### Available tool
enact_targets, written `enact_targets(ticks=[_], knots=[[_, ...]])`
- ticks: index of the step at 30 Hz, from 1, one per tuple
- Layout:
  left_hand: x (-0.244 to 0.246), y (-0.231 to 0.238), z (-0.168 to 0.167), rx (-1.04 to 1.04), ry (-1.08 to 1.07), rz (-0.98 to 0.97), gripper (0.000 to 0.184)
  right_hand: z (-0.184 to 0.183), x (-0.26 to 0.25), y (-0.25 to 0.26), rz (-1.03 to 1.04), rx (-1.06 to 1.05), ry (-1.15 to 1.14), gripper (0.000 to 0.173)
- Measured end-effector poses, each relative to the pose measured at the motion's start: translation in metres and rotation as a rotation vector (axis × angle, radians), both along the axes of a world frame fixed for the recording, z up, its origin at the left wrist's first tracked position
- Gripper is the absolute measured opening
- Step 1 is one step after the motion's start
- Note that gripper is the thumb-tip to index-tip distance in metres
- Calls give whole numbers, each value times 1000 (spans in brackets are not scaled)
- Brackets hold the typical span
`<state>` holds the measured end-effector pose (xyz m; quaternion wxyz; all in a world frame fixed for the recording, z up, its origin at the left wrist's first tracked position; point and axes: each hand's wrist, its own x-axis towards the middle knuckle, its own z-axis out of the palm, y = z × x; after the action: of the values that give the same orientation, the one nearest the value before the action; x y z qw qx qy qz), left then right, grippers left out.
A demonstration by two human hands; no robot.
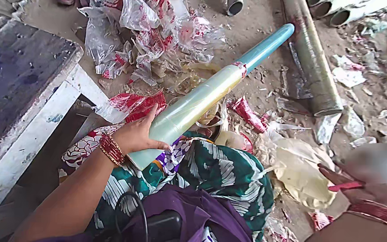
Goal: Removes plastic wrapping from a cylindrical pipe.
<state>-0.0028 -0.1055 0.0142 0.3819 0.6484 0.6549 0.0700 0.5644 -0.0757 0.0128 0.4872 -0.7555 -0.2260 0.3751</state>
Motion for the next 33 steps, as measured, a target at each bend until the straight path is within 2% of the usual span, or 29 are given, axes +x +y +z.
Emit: enact_targets(ticks=[2, 3, 6, 9, 11, 14, 17, 21, 23, 25, 26, 28, 30, 32, 33], knots=[[-10, -8, 0, -2, -89, 17, 128, 7, -37, 8, 32, -6, -149, 22], [-15, -14, -1, -37, -117, 37, 129, 9, -61, 13, 122, 18, -217, 19], [-23, -26, -3, -138, -173, 89, 134, 8, -151, 27, 591, 168, -377, 14], [-17, -31, -4, -99, -185, 62, 132, 6, -242, 44, 1108, 312, -556, 16], [-13, -33, -5, -75, -187, 53, 131, 6, -292, 54, 1303, 463, -615, 15], [-19, -31, -10, -99, -270, 69, 129, 2, -338, 66, 1453, 676, -660, 15], [-30, -27, -17, -137, -365, 91, 127, -19, -352, 62, 1474, 722, -670, 13], [-32, -22, -24, -126, -460, 90, 115, -35, -338, 55, 1417, 768, -660, 9], [-35, -20, -24, -169, -491, 153, 105, -36, -327, 64, 1290, 723, -675, 8], [-39, -17, -21, -218, -519, 229, 103, -40, -313, 78, 1067, 546, -682, 10], [-41, -16, -20, -215, -519, 260, 103, -43, -305, 88, 969, 429, -637, 22], [-45, -18, -16, -114, -441, 281, 103, -52, -289, 105, 850, 218, -537, 58], [-44, -26, -10, 123, -231, 225, 95, -67, -282, 115, 785, 95, -428, 87], [-26, -37, -7, 404, 43, 124, 88, -77, -285, 118, 783, 50, -291, 92], [-12, -44, -6, 489, 161, 72, 93, -78, -289, 118, 789, 49, -247, 92]])
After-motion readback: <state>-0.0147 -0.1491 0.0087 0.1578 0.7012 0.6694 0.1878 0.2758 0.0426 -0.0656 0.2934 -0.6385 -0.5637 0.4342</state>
